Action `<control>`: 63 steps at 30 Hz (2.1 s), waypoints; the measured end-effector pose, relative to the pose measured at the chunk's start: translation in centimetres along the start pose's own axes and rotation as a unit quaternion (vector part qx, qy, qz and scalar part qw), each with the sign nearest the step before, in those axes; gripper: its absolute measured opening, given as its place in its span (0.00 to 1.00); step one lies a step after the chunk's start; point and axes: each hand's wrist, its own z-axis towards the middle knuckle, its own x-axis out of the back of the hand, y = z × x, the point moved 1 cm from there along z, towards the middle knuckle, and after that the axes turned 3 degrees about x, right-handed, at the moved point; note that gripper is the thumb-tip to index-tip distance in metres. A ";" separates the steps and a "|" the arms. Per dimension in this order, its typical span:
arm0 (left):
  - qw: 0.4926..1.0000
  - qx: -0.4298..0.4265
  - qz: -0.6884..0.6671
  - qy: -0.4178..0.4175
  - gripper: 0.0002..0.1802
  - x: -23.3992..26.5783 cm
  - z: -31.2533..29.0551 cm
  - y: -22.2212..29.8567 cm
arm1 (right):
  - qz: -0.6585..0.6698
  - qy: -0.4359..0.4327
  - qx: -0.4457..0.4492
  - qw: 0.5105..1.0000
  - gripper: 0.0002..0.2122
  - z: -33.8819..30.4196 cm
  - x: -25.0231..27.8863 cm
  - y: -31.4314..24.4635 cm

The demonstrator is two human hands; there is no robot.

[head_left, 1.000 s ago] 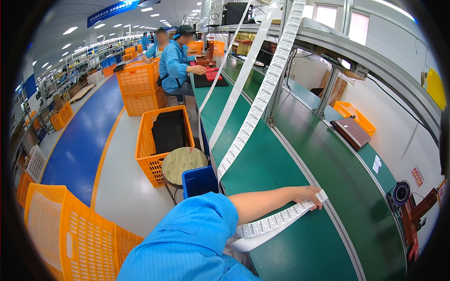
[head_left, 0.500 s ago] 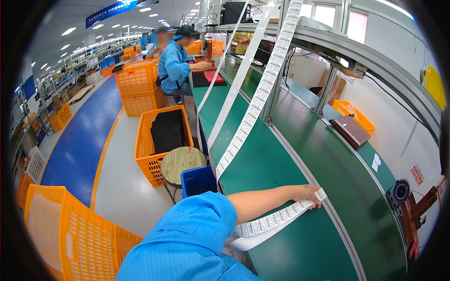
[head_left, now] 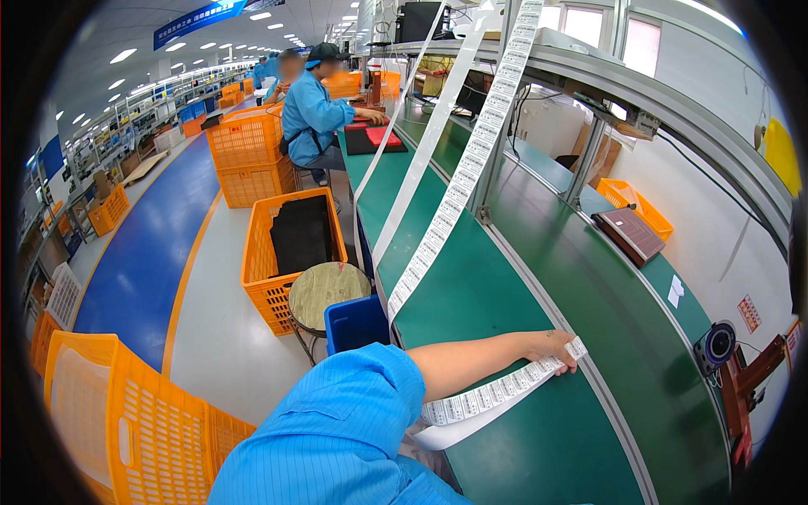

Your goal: The person pulls a tray of electronic devices closer, peels stickers from a strip and adheres them onto the back of each device by hand, and then folds the sticker strip.

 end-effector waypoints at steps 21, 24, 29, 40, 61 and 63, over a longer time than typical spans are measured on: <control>1.000 0.002 0.007 0.013 0.16 0.2 0.2 -0.2 | -0.019 0.005 0.016 1.000 0.13 -0.6 0.8 1.1; 1.000 0.005 0.002 0.016 0.15 0.2 0.2 -0.2 | -0.023 0.006 0.019 1.000 0.12 -0.5 0.8 1.1; 1.000 0.001 -0.004 0.011 0.14 0.2 0.2 -0.2 | -0.029 0.007 0.024 0.999 0.11 -0.5 0.8 1.2; 1.000 0.000 0.001 0.010 0.14 0.2 0.4 -0.3 | -0.040 0.011 0.032 0.999 0.08 -0.4 0.7 1.2; 1.000 -0.001 0.008 0.010 0.15 0.1 0.1 -0.1 | -0.062 0.019 0.050 0.997 0.04 -0.1 0.6 1.3; 1.000 0.004 0.003 0.011 0.15 0.1 0.1 -0.2 | -0.064 0.020 0.052 0.996 0.04 0.0 0.4 1.2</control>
